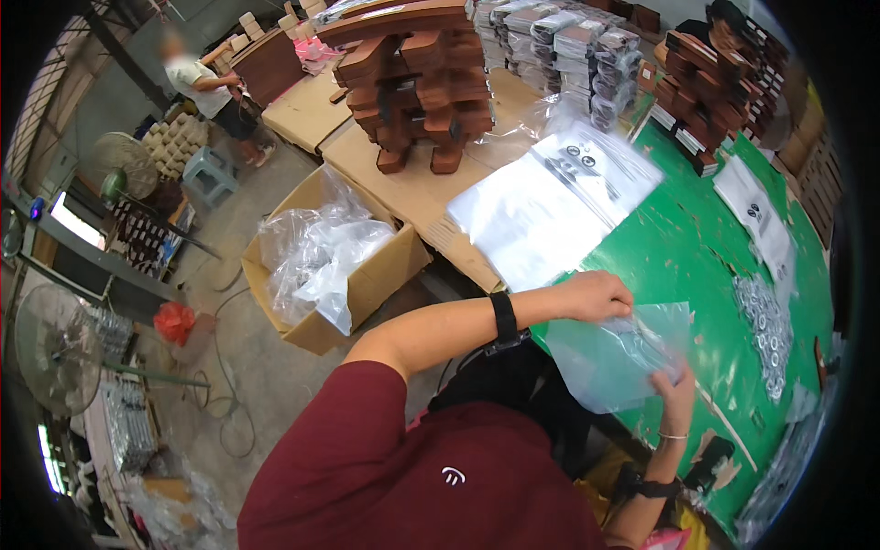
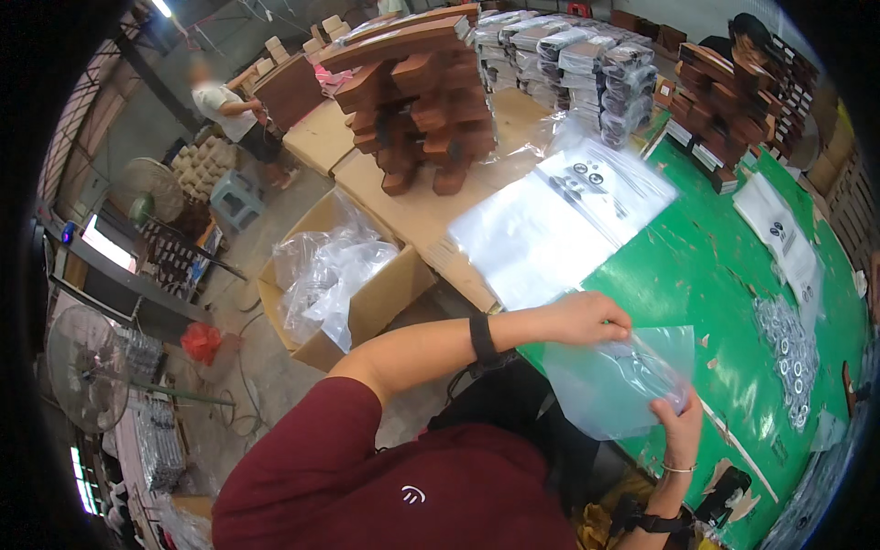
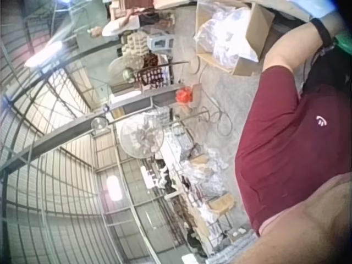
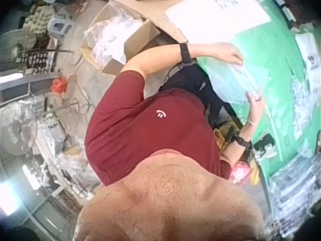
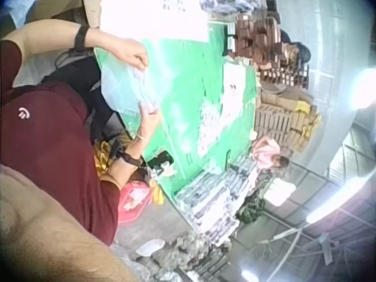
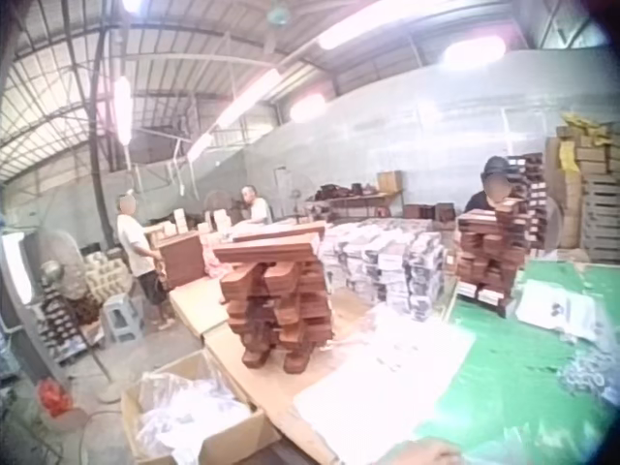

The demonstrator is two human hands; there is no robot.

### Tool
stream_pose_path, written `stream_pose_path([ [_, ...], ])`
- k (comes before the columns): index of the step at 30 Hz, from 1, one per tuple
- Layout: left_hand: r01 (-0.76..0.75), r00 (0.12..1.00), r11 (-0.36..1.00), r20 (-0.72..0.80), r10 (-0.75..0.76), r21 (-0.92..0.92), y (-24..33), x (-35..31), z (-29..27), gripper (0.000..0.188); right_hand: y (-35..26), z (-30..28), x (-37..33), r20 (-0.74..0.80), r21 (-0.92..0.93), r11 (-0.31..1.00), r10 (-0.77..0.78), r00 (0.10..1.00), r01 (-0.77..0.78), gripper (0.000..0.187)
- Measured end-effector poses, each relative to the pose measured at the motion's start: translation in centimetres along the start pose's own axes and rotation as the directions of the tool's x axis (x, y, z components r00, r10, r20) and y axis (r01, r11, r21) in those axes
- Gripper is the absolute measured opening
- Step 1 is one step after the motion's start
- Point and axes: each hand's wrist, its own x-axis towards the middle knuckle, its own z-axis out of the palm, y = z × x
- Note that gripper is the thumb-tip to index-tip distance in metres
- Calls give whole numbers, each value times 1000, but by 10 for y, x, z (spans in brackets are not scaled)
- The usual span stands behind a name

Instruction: Packaging wooden furniture legs into plastic bags and sealing them with tape.

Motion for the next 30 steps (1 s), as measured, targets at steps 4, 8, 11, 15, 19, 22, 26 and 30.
stream_pose_path([
  [4,-126,991,983,22,130,-132,-34,19,7,26,33,-9,-1,43,-67,985,162,986,-159,26],
  [8,-15,990,994,-135,29,106,-35,24,-17,20,50,12,20,-47,17,992,124,991,-124,14],
  [11,35,986,986,-169,-7,162,-19,38,-25,17,67,19,19,-164,-29,994,103,981,-110,16],
  [15,-200,856,934,-411,313,296,32,29,-17,14,76,15,18,-267,65,993,117,957,-104,18],
  [19,-397,855,796,-132,502,456,37,-22,30,18,71,1,13,-338,10,993,115,934,-119,21],
  [22,-403,881,824,-75,467,398,8,-47,58,26,62,-11,10,-334,-74,976,167,928,-203,21],
  [26,-204,965,966,-134,226,157,1,-37,44,39,48,-15,0,-265,22,996,92,960,-89,19],
  [30,-31,952,968,-288,105,250,-20,27,35,31,51,-7,10,-261,-90,996,-5,965,-19,18],
])
